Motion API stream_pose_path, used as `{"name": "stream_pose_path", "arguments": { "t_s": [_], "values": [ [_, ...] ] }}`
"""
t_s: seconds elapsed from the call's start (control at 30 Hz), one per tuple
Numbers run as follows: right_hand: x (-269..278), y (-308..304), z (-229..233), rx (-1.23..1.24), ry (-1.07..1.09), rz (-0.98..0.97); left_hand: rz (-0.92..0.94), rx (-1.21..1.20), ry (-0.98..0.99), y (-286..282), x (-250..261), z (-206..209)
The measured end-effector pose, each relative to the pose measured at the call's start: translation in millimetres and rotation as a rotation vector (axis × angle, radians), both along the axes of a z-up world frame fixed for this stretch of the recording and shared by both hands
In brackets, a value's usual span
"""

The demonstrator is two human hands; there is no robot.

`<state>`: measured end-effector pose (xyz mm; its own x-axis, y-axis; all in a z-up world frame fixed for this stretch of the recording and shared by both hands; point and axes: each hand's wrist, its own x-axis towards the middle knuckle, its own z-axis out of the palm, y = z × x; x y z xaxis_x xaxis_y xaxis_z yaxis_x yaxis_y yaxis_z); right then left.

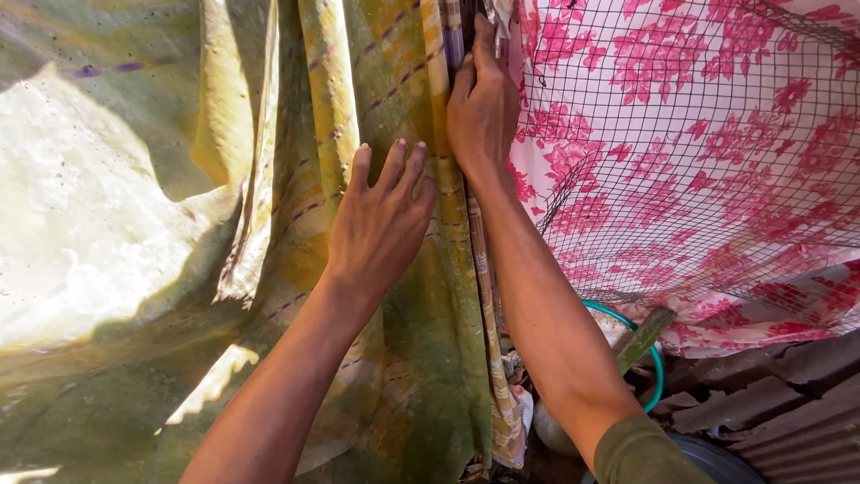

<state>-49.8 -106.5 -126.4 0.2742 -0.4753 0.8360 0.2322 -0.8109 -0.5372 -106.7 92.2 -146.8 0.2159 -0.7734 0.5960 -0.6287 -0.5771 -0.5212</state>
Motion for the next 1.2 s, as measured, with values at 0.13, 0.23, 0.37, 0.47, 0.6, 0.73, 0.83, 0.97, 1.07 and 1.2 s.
{"name": "stream_pose_path", "arguments": {
  "t_s": [0.13,0.23,0.37,0.47,0.6,0.73,0.83,0.97,1.07,1.2],
  "values": [
    [7,-5,-21,0.007,0.038,-0.062,-0.015,-0.008,0.014,-1,3,-6],
    [10,4,-36,0.179,0.063,0.138,0.0,0.007,0.019,-1,2,-5],
    [16,1,-44,-0.155,-0.195,-0.017,-0.023,-0.008,0.024,0,5,-9],
    [6,6,-27,-0.091,-0.141,0.038,-0.024,-0.006,0.015,2,4,-9],
    [0,4,-24,-0.055,-0.084,-0.018,-0.048,-0.025,0.014,1,10,-14],
    [6,-1,-33,0.102,0.025,-0.019,-0.052,-0.022,0.016,-7,11,-14],
    [15,-8,-53,0.082,-0.013,-0.066,-0.072,-0.036,0.011,-13,8,-17],
    [10,9,-70,0.186,-0.015,0.057,-0.037,0.019,-0.003,-14,7,-13],
    [7,13,-76,0.094,-0.091,0.015,-0.03,-0.001,-0.032,-12,14,-17],
    [0,18,-61,0.024,-0.087,0.1,-0.041,-0.114,-0.1,-13,22,-18]
  ]
}}
